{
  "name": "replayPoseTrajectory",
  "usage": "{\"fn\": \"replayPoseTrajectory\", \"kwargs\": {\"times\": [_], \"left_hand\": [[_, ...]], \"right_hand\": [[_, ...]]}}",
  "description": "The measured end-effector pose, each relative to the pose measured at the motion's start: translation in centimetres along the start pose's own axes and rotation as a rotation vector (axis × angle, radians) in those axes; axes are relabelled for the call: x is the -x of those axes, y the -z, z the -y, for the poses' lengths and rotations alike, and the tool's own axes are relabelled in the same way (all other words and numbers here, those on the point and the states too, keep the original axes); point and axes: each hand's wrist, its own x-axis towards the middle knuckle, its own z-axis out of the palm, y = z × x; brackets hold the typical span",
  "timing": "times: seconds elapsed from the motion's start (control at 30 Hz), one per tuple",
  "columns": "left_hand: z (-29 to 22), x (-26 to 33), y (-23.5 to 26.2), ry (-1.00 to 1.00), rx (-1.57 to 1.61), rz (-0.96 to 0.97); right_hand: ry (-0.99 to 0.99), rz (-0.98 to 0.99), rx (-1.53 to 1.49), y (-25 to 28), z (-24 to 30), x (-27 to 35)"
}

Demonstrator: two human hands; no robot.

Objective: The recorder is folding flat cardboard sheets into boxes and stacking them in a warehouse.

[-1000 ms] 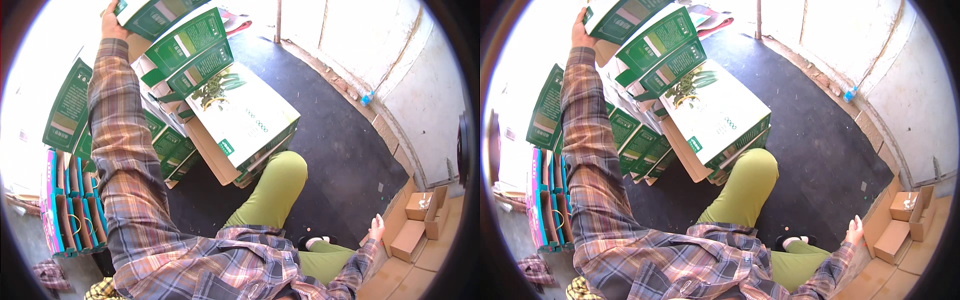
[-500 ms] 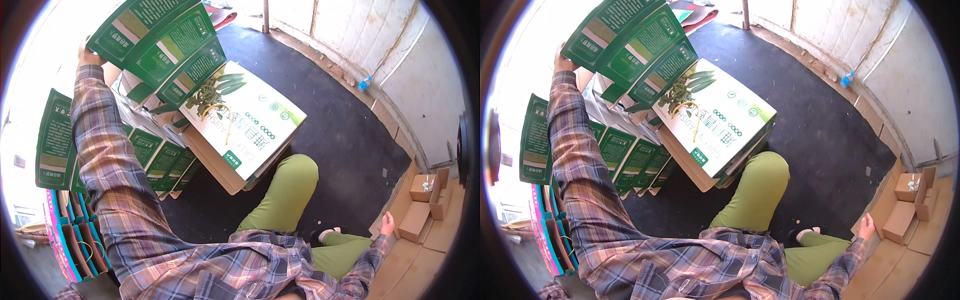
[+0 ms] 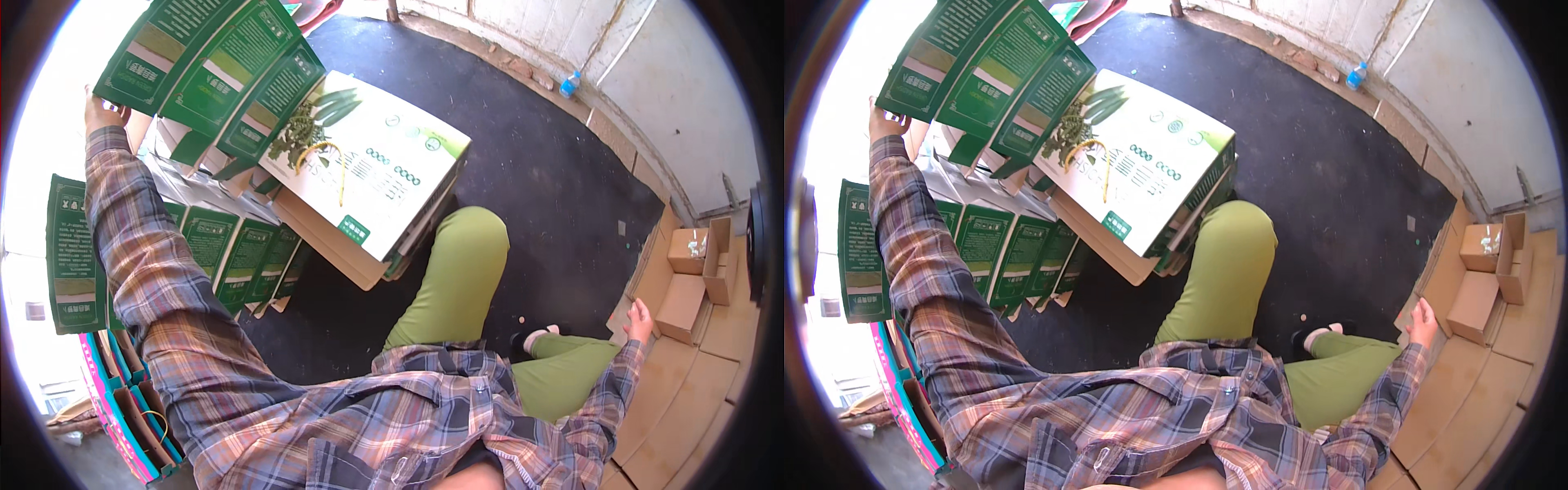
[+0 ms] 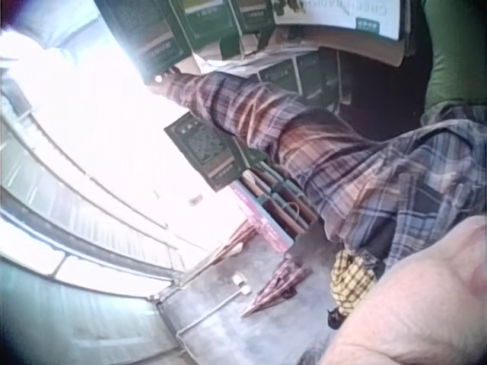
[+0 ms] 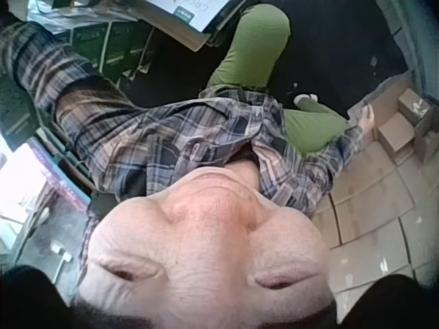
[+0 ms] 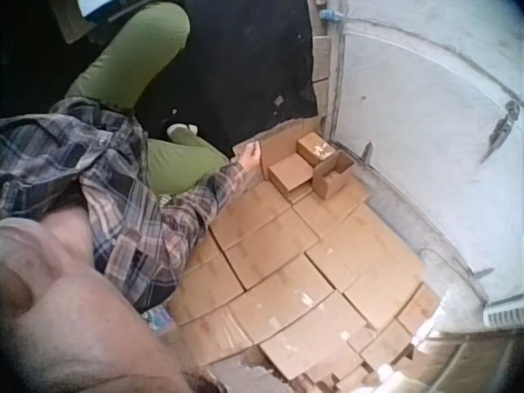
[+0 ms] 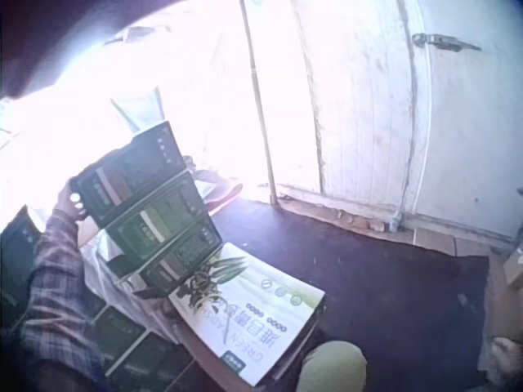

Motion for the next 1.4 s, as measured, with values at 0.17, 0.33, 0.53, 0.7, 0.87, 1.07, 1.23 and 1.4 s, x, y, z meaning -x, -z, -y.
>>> {"fn": "replayPoseTrajectory", "kwargs": {"times": [0.17,0.33,0.53,0.7,0.87,1.07,1.23,1.4], "left_hand": [[-1.2,8.5,0.1,-0.539,-0.174,-0.376],[5.2,22.6,-0.6,-0.988,-0.186,-0.097],[20.7,38.8,1.7,-0.97,-0.518,0.526],[35.3,47.4,3.3,-0.17,-0.537,1.047],[46.9,45.3,7.1,0.242,-0.683,0.955],[53.2,43.7,13.2,0.3,-1.168,1.087],[56.3,42.3,21.9,0.516,-1.271,0.802],[54.8,40.6,23.6,0.529,-1.226,0.664]], "right_hand": [[-0.027,0.082,-0.058,-0.9,0.7,-0.2],[-0.021,0.179,-0.166,-0.1,0.1,0.6],[-0.049,0.26,-0.109,0.2,-0.2,1.3],[-0.011,0.293,-0.087,0.2,0.7,2.1],[-0.001,0.331,-0.071,0.2,-0.7,1.7],[-0.023,0.309,-0.064,0.2,-1.1,0.9],[-0.028,0.279,-0.045,-0.2,-0.9,-0.1],[-0.048,0.261,-0.009,0.0,-0.4,-0.5]]}}
